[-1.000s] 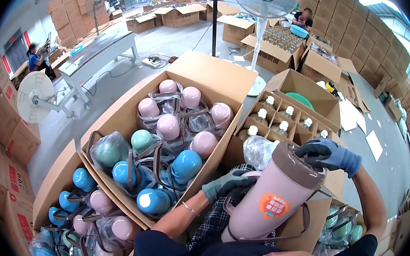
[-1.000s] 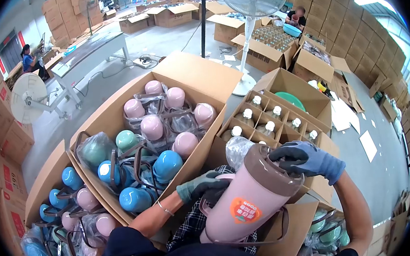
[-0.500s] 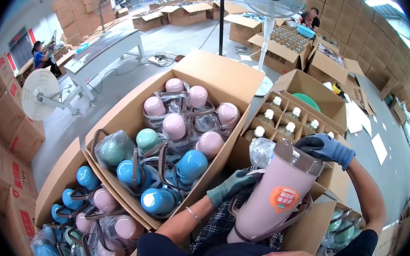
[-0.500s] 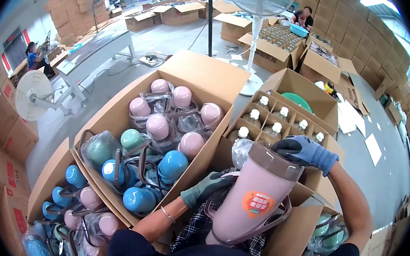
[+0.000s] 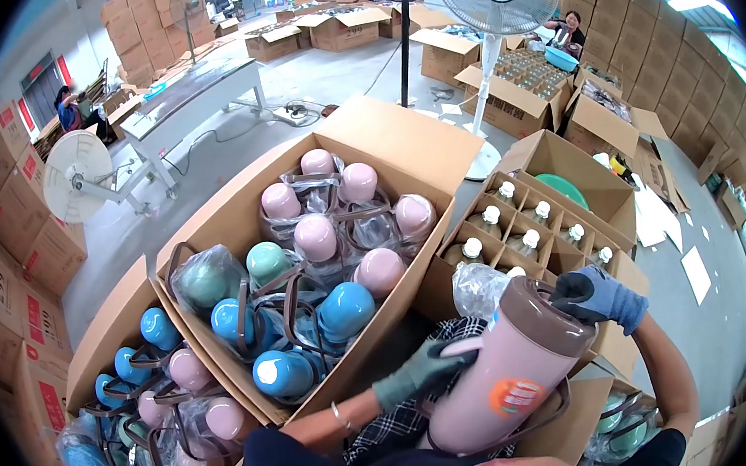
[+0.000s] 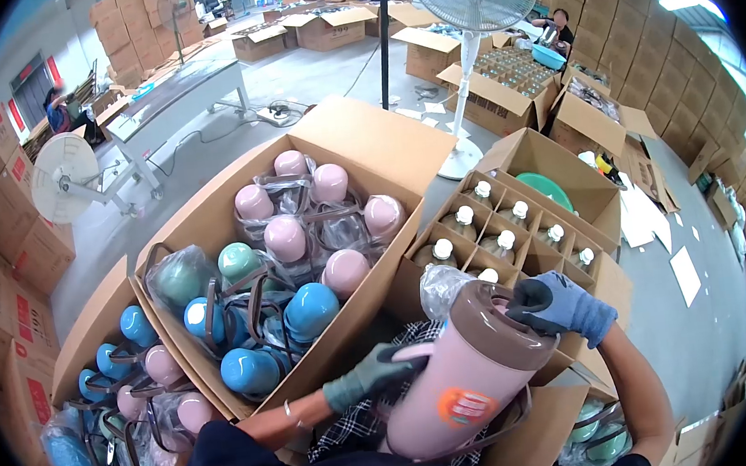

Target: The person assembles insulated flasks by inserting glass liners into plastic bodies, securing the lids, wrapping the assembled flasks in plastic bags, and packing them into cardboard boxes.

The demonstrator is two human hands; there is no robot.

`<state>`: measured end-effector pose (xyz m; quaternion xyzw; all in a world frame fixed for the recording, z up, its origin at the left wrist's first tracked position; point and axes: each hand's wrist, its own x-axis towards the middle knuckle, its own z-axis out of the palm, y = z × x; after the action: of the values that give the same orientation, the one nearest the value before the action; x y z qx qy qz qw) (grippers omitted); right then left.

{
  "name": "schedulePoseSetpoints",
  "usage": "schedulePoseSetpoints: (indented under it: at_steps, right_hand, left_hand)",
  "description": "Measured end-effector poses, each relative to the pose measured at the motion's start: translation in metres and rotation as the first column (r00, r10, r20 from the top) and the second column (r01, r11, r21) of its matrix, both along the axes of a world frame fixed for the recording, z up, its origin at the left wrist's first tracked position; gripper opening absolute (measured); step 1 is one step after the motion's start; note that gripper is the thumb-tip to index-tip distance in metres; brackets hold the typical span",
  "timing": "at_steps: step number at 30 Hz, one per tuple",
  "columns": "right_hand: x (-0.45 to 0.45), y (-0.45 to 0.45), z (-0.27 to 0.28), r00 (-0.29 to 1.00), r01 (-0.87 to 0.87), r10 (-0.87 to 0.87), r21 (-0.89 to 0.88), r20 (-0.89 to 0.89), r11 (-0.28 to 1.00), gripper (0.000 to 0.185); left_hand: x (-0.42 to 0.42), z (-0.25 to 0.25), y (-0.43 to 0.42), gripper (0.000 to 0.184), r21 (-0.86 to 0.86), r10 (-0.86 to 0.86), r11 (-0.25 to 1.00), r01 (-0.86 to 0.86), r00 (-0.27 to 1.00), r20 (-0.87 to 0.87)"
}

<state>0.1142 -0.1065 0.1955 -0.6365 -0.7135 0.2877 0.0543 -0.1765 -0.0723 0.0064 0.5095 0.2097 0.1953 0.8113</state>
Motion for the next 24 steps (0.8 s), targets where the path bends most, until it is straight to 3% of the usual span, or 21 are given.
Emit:
schedulePoseSetpoints:
  at_steps: [1,3,4,5,6,8,10,11,12,13,14,15,16,17,18,19,20,22,24]
  right_hand:
    - [-0.001,-0.001,0.004,0.999,0.023,-0.022,-0.014,0.04,1.0,0.026]
    - [0.008,-0.003,-0.002,0.99,0.068,-0.071,-0.026,-0.12,0.997,0.026]
    - [0.011,-0.006,-0.006,0.974,0.096,-0.102,-0.039,-0.2,0.995,0.026]
    - [0.008,-0.007,-0.008,0.968,0.172,-0.176,-0.035,-0.179,0.984,0.027]
    - [0.009,-0.008,-0.017,0.972,0.169,-0.146,0.114,-0.184,0.979,0.028]
    - [0.016,-0.005,-0.029,0.943,0.29,-0.265,0.103,-0.202,0.952,0.027]
    - [0.023,0.002,-0.038,0.905,0.213,-0.12,0.19,-0.408,0.958,0.027]
    - [0.021,0.002,-0.037,0.846,0.279,-0.191,0.108,-0.498,0.954,0.025]
    - [0.015,0.003,-0.028,0.843,0.276,-0.195,0.091,-0.5,0.957,0.022]
    - [0.037,0.005,-0.043,0.971,-0.004,0.1,0.406,-0.216,0.914,0.021]
    - [0.046,0.001,-0.048,0.966,-0.258,0.178,0.619,0.189,0.742,0.022]
    - [0.049,-0.007,-0.046,0.993,0.043,0.013,0.471,-0.116,0.881,0.023]
    - [0.047,-0.02,-0.044,0.981,0.132,-0.059,0.419,-0.183,0.898,0.024]
    - [0.045,-0.033,-0.041,0.96,0.222,-0.135,0.365,-0.247,0.904,0.024]
    - [0.044,-0.037,-0.039,0.993,0.086,-0.033,0.52,-0.111,0.85,0.025]
    - [0.052,-0.045,-0.052,0.981,0.123,-0.008,0.6,-0.191,0.791,0.027]
    - [0.059,-0.054,-0.064,0.965,0.158,0.031,0.673,-0.26,0.723,0.029]
    - [0.073,-0.07,-0.066,0.698,0.468,-0.097,0.35,-0.709,0.811,0.027]
    - [0.071,-0.071,-0.075,0.654,0.62,-0.285,0.28,-0.701,0.733,0.027]
  left_hand:
    - [-0.003,0.017,-0.009,0.047,0.01,0.012,1.0,-0.011,0.998,-0.056]
    - [-0.011,0.062,-0.033,0.052,-0.004,0.026,1.0,-0.027,0.989,-0.144]
    - [-0.01,0.061,-0.028,0.05,-0.008,-0.016,1.0,0.015,0.989,-0.148]
    - [-0.008,0.053,-0.02,0.049,-0.011,-0.06,0.998,0.059,0.987,-0.152]
    - [-0.005,0.042,-0.011,0.047,-0.018,-0.106,0.994,0.105,0.982,-0.157]
    - [0.01,-0.018,0.012,0.046,-0.07,0.03,0.997,-0.021,0.991,0.13]
    - [0.018,-0.008,0.027,0.049,0.02,0.05,0.998,-0.055,0.978,0.203]
    - [0.012,-0.015,0.038,0.05,-0.159,-0.118,0.976,0.145,0.978,0.17]
    - [0.014,-0.019,0.039,0.049,-0.237,-0.146,0.956,0.175,0.98,0.136]
    - [0.016,-0.023,0.041,0.049,-0.315,-0.173,0.928,0.197,0.98,0.102]
    - [0.026,-0.021,0.04,0.048,-0.197,-0.107,0.973,0.12,0.991,0.075]
    - [0.035,-0.018,0.038,0.047,-0.074,-0.033,0.997,0.037,0.998,0.044]
    - [0.039,-0.016,0.036,0.047,0.128,-0.005,0.992,-0.004,0.998,0.069]
    - [0.038,-0.007,0.031,0.044,0.026,-0.077,0.997,0.076,0.995,0.063]
    - [0.039,0.003,0.033,0.043,-0.043,-0.142,0.988,0.146,0.987,0.072]
    - [0.045,0.004,0.034,0.039,0.346,-0.034,0.938,-0.01,0.992,0.121]
    - [0.05,-0.009,0.031,0.035,0.22,0.094,0.969,-0.116,0.989,0.111]
    - [0.041,-0.019,0.041,0.031,-0.009,0.233,0.972,-0.233,0.972,-0.029]
    - [0.042,-0.045,0.057,0.028,-0.207,0.438,0.87,-0.448,0.894,-0.096]
